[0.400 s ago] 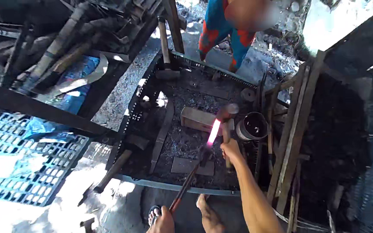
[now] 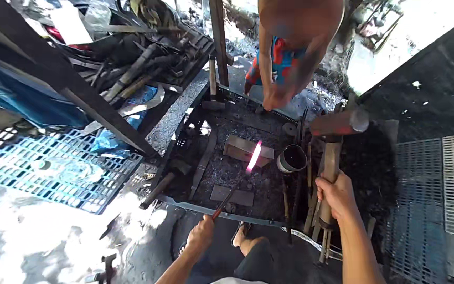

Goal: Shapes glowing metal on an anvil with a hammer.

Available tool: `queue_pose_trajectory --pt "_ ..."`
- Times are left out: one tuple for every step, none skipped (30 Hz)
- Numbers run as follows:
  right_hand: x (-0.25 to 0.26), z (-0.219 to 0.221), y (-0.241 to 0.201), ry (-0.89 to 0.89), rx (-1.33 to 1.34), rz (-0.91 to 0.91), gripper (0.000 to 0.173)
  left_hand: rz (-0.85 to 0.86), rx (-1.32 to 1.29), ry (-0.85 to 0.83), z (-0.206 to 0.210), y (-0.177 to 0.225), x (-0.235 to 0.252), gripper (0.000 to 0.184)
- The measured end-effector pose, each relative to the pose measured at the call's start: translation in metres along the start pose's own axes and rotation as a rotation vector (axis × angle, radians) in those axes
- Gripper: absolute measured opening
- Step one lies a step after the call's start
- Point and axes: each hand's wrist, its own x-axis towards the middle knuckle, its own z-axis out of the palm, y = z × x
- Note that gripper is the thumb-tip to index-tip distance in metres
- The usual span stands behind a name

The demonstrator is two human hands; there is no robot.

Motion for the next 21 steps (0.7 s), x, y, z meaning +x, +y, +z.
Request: queue_pose_trajectory --pt "0.001 -0.001 0.002 -0.007 -0.024 -0.002 0.025 -0.015 -0.011 -0.009 0.002 0.000 0.000 0.041" --pt "0.008 0.003 0.007 -0.021 -0.041 0.004 0.026 -0.035 -0.017 -0.024 0.004 0.001 0.000 0.042" --pt "0.022 0.014 0.016 -0.044 -0.044 0.014 0.027 -0.061 -0.021 -0.041 0.006 0.001 0.003 0.043" --pt "0.044 0.031 0.027 -0.078 -0.033 0.027 0.028 -0.088 -0.024 -0.047 0.011 0.001 0.010 0.044" --pt "0.073 0.057 0.042 -0.119 -0.015 0.048 0.026 -0.115 -0.025 -0.046 0.019 0.000 0.023 0.046" --pt "0.106 0.088 0.062 -0.168 0.009 0.090 0.025 -0.134 -0.024 -0.045 0.029 -0.003 0.038 0.047" --pt "0.140 0.123 0.088 -0.221 0.043 0.156 0.022 -0.147 -0.015 -0.044 0.043 -0.008 0.053 0.047" --pt "0.175 0.159 0.115 -0.274 0.073 0.245 0.019 -0.149 -0.014 -0.046 0.057 -0.014 0.069 0.047" --pt "0.208 0.190 0.136 -0.331 0.093 0.341 0.016 -0.142 -0.016 -0.036 0.069 -0.019 0.087 0.046" --pt "0.231 0.209 0.146 -0.364 0.107 0.423 0.012 -0.140 -0.008 -0.030 0.081 -0.025 0.101 0.045" --pt "0.240 0.214 0.145 -0.383 0.122 0.472 0.009 -0.137 -0.003 -0.025 0.086 -0.029 0.109 0.044" --pt "0.235 0.207 0.133 -0.388 0.131 0.478 0.009 -0.131 -0.001 -0.016 0.084 -0.031 0.113 0.043" --pt "0.212 0.188 0.121 -0.382 0.128 0.456 0.010 -0.118 0.008 -0.019 0.080 -0.033 0.110 0.042" --pt "0.178 0.159 0.106 -0.368 0.124 0.407 0.013 -0.099 0.013 -0.018 0.075 -0.033 0.106 0.041" --pt "0.142 0.126 0.086 -0.352 0.125 0.334 0.016 -0.080 0.015 -0.011 0.069 -0.032 0.102 0.041" --pt "0.102 0.094 0.064 -0.335 0.119 0.254 0.020 -0.060 0.011 -0.006 0.064 -0.032 0.096 0.042" --pt "0.066 0.065 0.040 -0.307 0.107 0.163 0.024 -0.046 0.005 -0.002 0.058 -0.031 0.089 0.042" --pt "0.036 0.038 0.014 -0.263 0.073 0.057 0.029 -0.041 0.005 -0.003 0.052 -0.029 0.085 0.043" --pt "0.014 0.014 -0.011 -0.208 0.018 -0.058 0.034 -0.037 0.010 -0.010 0.048 -0.027 0.082 0.043" --pt "-0.001 -0.009 -0.034 -0.139 -0.055 -0.172 0.038 -0.034 0.014 -0.018 0.046 -0.026 0.078 0.044" --pt "-0.006 -0.030 -0.057 -0.073 -0.135 -0.275 0.043 -0.031 0.020 -0.021 0.045 -0.024 0.075 0.044"
